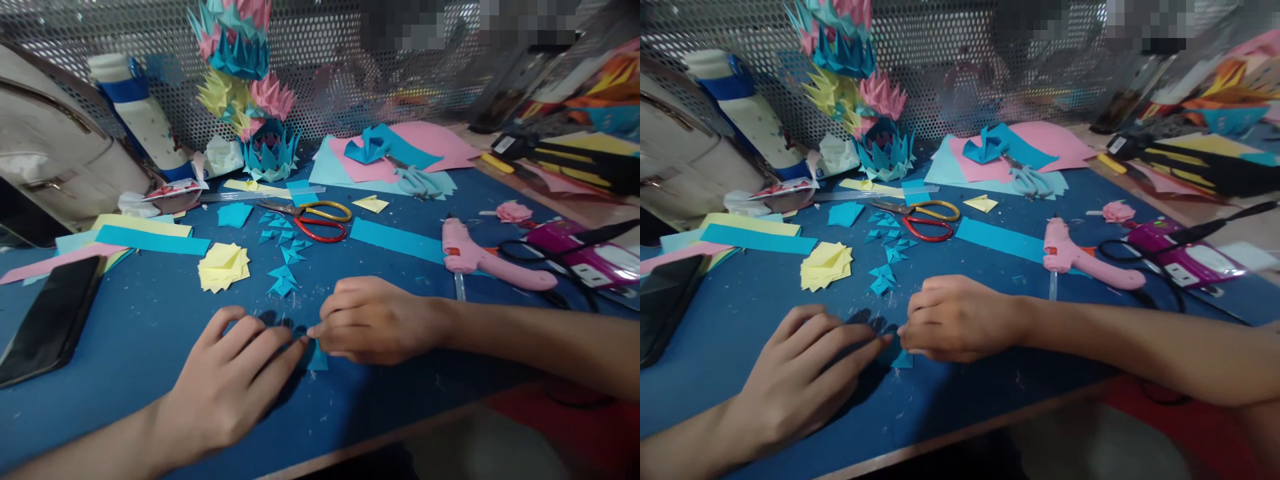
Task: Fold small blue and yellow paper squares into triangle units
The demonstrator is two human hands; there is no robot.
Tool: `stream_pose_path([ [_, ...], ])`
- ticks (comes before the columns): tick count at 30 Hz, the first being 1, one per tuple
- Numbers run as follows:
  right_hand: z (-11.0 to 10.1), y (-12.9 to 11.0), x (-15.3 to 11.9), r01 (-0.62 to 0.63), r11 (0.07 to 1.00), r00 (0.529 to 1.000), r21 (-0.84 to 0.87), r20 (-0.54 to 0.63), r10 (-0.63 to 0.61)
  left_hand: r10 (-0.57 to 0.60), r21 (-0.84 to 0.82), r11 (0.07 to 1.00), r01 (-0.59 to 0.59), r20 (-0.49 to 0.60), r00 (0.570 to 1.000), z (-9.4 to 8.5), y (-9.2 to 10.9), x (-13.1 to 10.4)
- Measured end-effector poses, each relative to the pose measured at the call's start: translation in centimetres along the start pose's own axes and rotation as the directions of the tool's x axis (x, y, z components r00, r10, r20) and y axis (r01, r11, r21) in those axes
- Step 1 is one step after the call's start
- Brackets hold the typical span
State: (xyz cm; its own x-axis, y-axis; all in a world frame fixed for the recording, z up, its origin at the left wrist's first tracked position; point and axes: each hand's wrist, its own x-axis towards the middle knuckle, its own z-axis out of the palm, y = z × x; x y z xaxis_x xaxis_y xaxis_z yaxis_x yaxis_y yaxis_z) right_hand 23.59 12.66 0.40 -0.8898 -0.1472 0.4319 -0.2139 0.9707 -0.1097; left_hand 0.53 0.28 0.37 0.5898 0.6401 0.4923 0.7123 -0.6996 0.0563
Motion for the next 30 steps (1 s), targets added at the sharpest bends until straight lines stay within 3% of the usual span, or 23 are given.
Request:
stream_pose_path([
  [4, 0.3, 0.2, -0.2, -0.121, 0.975, 0.991, 0.188, -0.034, 0.13, -0.003, -0.023, 1.0, 0.003, -0.012, 1.0, 0.4, 0.6, 0.2],
  [8, 0.3, 0.2, -0.1, -0.24, 0.915, 0.959, 0.324, -0.066, 0.275, 0.11, 0.038, 0.993, -0.109, -0.015, 0.994, 0.4, 0.8, 0.5],
  [15, 0.2, 0.0, 0.1, -0.248, 0.87, 0.938, 0.426, -0.118, 0.325, 0.181, 0.041, 0.983, -0.181, -0.008, 0.983, 0.3, -0.6, 0.6],
  [20, 0.0, -0.3, 0.3, -0.297, 0.871, 0.937, 0.391, -0.056, 0.345, -0.119, -0.261, 0.957, 0.124, 0.035, 0.992, 0.7, -2.1, 0.6],
  [25, 0.3, -0.4, 0.5, -0.368, 0.864, 0.927, 0.344, 0.061, 0.37, -0.103, -0.489, 0.86, 0.143, 0.109, 0.989, 0.4, -2.7, 1.1],
  [30, 0.8, -0.5, 0.7, -0.436, 0.854, 0.9, 0.284, 0.131, 0.416, -0.114, -0.579, 0.794, 0.185, 0.156, 0.981, 0.5, -3.0, 1.9],
])
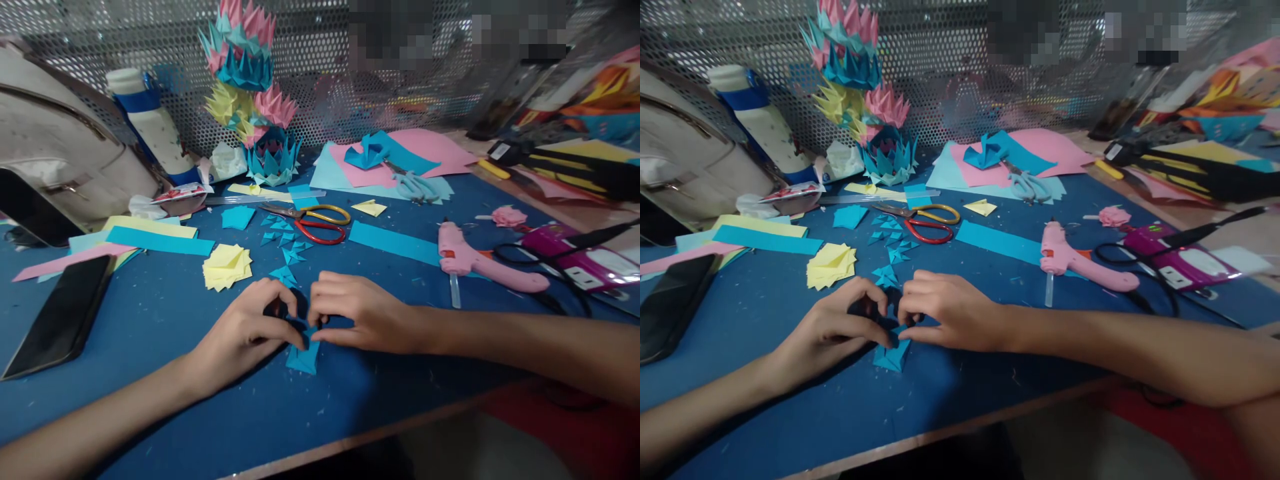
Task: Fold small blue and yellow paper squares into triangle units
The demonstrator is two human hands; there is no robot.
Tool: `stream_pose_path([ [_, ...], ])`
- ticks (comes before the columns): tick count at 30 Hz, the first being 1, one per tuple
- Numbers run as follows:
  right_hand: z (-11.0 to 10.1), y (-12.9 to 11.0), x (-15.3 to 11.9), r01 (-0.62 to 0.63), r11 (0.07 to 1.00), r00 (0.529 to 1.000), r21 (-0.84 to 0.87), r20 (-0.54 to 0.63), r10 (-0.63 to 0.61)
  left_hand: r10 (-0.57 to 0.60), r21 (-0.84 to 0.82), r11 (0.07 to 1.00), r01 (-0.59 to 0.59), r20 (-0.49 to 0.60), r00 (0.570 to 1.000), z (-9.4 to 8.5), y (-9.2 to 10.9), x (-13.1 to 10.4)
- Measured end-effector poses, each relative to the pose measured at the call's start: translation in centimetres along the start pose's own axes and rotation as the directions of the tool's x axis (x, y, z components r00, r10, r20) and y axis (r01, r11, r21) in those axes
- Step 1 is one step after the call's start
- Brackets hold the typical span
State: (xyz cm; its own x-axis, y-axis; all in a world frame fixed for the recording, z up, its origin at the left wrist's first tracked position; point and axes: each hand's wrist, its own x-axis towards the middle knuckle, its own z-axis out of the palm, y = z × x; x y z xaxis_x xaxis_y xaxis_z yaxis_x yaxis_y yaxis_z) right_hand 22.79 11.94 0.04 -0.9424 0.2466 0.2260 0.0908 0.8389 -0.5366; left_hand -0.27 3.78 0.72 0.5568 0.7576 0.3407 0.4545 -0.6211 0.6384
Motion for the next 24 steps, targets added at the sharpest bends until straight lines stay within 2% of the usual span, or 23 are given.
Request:
stream_pose_path([
  [2, 0.1, -0.2, 0.0, -0.028, 0.999, 1.0, -0.017, 0.007, 0.028, 0.009, 0.034, 0.999, -0.008, -0.029, 1.0, 0.1, 0.0, 0.1],
  [5, 0.3, -0.6, 0.0, -0.066, 0.996, 0.998, -0.059, -0.011, 0.066, 0.099, 0.216, 0.973, -0.082, -0.067, 0.993, 0.6, 0.7, -0.6],
  [8, 0.5, -0.7, -0.2, -0.098, 0.99, 0.995, -0.099, -0.032, 0.095, 0.254, 0.475, 0.847, -0.238, 0.031, 0.967, 1.6, 2.1, -2.0],
  [11, 0.5, -0.7, -0.2, -0.12, 0.987, 0.993, -0.109, -0.028, 0.118, 0.198, 0.606, 0.769, -0.203, 0.077, 0.977, 2.6, 3.2, -3.0],
  [18, -1.4, 0.2, 0.0, -0.103, 0.99, 0.993, 0.095, 0.073, 0.096, 0.157, 0.609, 0.77, -0.188, 0.104, 0.982, 2.5, 3.5, -2.6],
  [24, -2.2, 1.8, 0.2, 0.065, 0.981, 0.988, 0.185, 0.128, -0.09, 0.142, 0.576, 0.799, -0.173, 0.1, 0.985, 2.2, 3.4, -2.6],
])
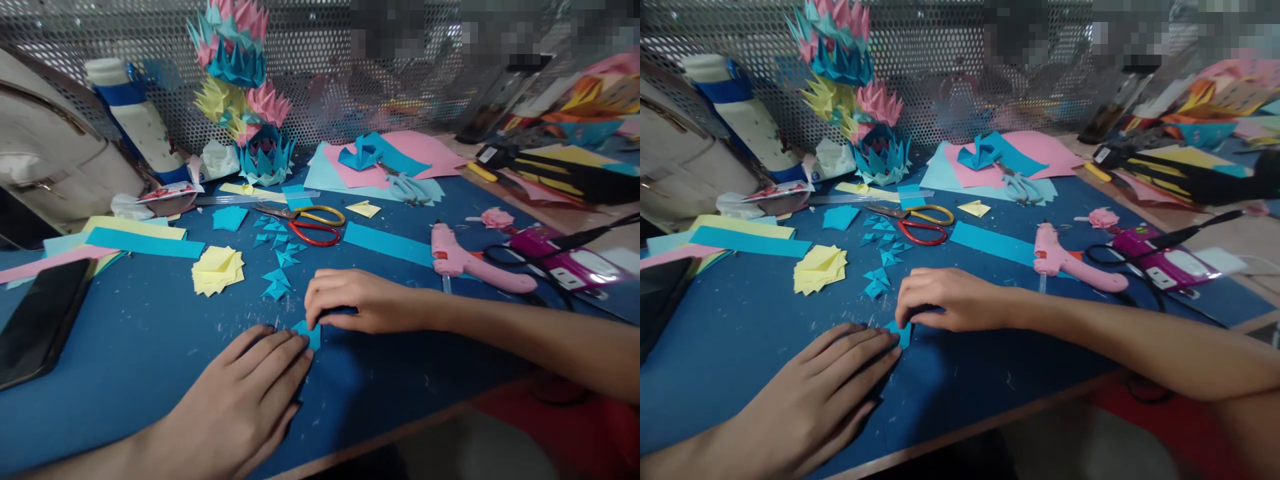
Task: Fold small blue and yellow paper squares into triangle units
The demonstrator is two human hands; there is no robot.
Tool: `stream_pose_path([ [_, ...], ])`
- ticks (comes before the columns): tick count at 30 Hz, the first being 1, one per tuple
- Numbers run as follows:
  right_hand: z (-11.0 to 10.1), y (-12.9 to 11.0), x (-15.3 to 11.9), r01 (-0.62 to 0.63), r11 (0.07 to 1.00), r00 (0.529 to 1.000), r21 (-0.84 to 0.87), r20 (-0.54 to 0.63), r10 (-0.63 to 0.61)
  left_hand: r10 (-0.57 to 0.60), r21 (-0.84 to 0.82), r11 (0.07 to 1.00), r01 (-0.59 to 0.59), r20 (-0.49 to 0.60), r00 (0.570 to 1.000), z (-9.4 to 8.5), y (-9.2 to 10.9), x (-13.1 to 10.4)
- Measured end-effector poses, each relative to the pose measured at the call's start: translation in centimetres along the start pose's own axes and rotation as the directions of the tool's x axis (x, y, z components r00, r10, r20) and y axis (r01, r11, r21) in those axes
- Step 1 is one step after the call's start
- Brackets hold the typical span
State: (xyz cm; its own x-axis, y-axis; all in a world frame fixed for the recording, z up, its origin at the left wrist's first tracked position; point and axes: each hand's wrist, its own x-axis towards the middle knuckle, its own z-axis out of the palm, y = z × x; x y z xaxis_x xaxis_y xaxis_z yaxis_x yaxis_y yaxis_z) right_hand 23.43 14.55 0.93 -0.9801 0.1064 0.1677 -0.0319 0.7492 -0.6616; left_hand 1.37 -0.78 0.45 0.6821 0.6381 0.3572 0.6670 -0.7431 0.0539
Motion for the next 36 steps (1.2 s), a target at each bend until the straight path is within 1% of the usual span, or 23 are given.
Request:
stream_pose_path([
  [5, 0.2, 0.3, -0.1, 0.114, 0.993, 0.993, -0.024, -0.009, -0.114, -0.005, -0.023, 1.0, 0.004, -0.038, 0.999, 0.2, 0.0, -0.3],
  [7, 0.2, -0.1, -0.1, 0.134, 0.99, 0.991, -0.053, 0.006, -0.134, -0.004, -0.03, 1.0, 0.002, -0.055, 0.998, 0.4, 0.0, -0.4],
  [10, 0.0, -0.4, 0.0, 0.136, 0.985, 0.989, -0.107, 0.066, -0.129, -0.001, -0.043, 0.999, -0.001, -0.051, 0.999, 0.4, 0.0, -0.4],
  [12, -0.1, -0.4, 0.1, 0.122, 0.984, 0.989, -0.129, 0.102, -0.11, -0.009, -0.05, 0.999, 0.008, -0.032, 0.999, 0.4, 0.0, -0.4],
  [15, 0.0, -0.2, 0.2, 0.078, 0.991, 0.991, -0.109, 0.117, -0.066, -0.011, -0.06, 0.998, 0.011, 0.004, 1.0, 0.3, -0.1, -0.2],
  [20, 0.5, -0.2, 0.3, -0.081, 0.997, 0.992, -0.012, 0.094, 0.082, -0.005, -0.07, 0.998, 0.006, 0.019, 1.0, 0.6, -0.1, -0.2],
  [23, 0.8, -0.6, 0.4, -0.124, 0.992, 0.99, -0.015, 0.063, 0.124, -0.013, -0.083, 0.996, 0.015, 0.017, 1.0, 0.8, -0.1, -0.3],
  [26, 1.2, -1.0, 0.3, -0.107, 0.992, 0.993, -0.07, 0.041, 0.11, -0.015, -0.085, 0.996, 0.018, 0.027, 1.0, 0.9, -0.1, -0.4],
  [28, 1.5, -1.2, 0.3, -0.096, 0.985, 0.994, -0.141, 0.033, 0.101, -0.017, -0.079, 0.997, 0.019, 0.033, 0.999, 0.9, -0.1, -0.5],
  [32, 2.0, -1.4, 0.2, -0.087, 0.952, 0.994, -0.293, 0.031, 0.1, -0.02, -0.075, 0.997, 0.022, 0.032, 0.999, 1.0, -0.1, -0.5],
  [36, 2.4, -1.5, 0.2, -0.071, 0.919, 0.995, -0.389, 0.033, 0.09, -0.021, -0.085, 0.996, 0.025, 0.043, 0.999, 0.9, -0.1, -0.5],
])
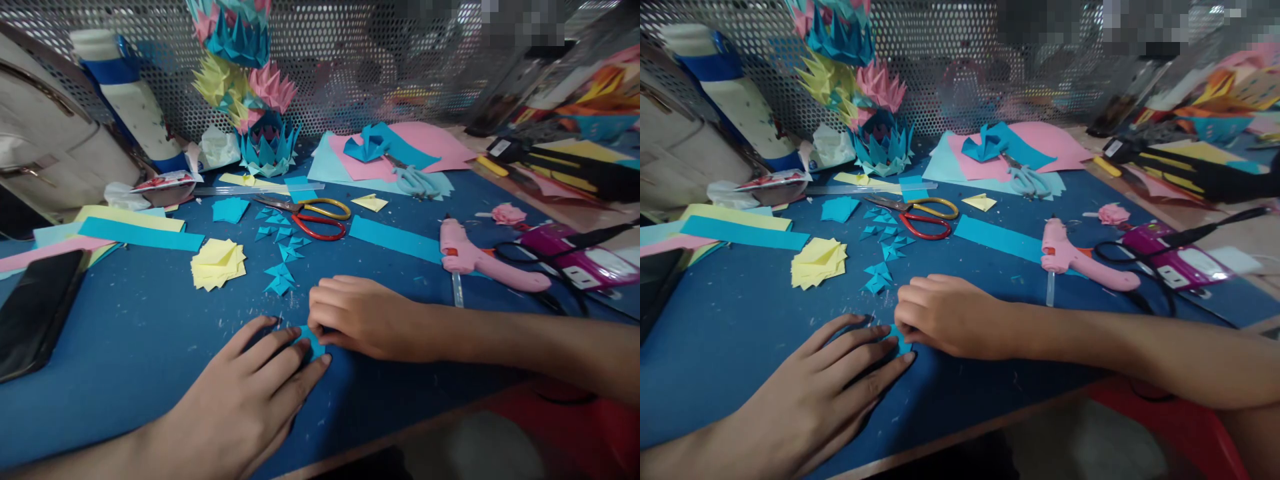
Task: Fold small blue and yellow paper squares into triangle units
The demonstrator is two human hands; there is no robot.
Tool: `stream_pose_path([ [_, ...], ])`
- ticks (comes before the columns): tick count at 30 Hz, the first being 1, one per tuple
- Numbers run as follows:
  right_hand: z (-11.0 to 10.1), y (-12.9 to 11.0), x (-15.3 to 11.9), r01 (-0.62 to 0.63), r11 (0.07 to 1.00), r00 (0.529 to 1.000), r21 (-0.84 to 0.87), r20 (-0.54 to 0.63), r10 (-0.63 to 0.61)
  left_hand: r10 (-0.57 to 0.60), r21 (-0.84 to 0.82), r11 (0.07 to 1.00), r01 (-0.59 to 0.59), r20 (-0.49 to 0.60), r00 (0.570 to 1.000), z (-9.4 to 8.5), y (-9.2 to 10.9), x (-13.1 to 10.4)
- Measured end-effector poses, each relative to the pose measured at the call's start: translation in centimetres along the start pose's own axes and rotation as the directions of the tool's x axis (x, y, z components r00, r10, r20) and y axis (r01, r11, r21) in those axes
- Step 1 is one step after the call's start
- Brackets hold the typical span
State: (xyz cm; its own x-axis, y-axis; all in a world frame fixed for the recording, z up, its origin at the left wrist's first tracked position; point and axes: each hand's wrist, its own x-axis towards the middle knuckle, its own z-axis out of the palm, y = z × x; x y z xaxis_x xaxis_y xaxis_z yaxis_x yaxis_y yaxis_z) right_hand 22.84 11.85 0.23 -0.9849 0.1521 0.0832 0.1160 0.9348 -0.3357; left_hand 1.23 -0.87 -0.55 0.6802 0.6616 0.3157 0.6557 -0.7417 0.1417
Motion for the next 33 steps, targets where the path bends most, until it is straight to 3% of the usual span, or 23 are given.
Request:
stream_pose_path([
  [7, -0.1, -0.3, 0.0, 0.021, 0.994, 1.0, -0.104, 0.014, -0.019, -0.007, -0.007, 1.0, 0.007, 0.009, 1.0, -0.1, 0.0, 0.2],
  [18, -0.1, -0.7, -0.1, -0.026, 0.992, 1.0, -0.127, 0.01, 0.027, 0.006, 0.029, 1.0, -0.007, 0.029, 1.0, 0.4, -0.1, -0.2],
  [24, -1.0, 0.1, -0.2, -0.071, 0.996, 0.996, 0.047, -0.05, 0.073, 0.026, 0.072, 0.997, -0.029, 0.054, 0.998, 0.0, 0.0, 0.1],
  [29, -1.9, 0.6, -0.7, 0.087, 0.995, 0.983, 0.056, -0.167, -0.077, 0.016, 0.057, 0.998, -0.019, 0.059, 0.998, 0.1, 0.0, 0.1],
  [33, -2.3, 0.8, -1.0, 0.29, 0.952, 0.947, -0.097, -0.116, -0.301, 0.018, 0.047, 0.999, -0.02, 0.043, 0.999, 0.2, -0.1, 0.0],
])
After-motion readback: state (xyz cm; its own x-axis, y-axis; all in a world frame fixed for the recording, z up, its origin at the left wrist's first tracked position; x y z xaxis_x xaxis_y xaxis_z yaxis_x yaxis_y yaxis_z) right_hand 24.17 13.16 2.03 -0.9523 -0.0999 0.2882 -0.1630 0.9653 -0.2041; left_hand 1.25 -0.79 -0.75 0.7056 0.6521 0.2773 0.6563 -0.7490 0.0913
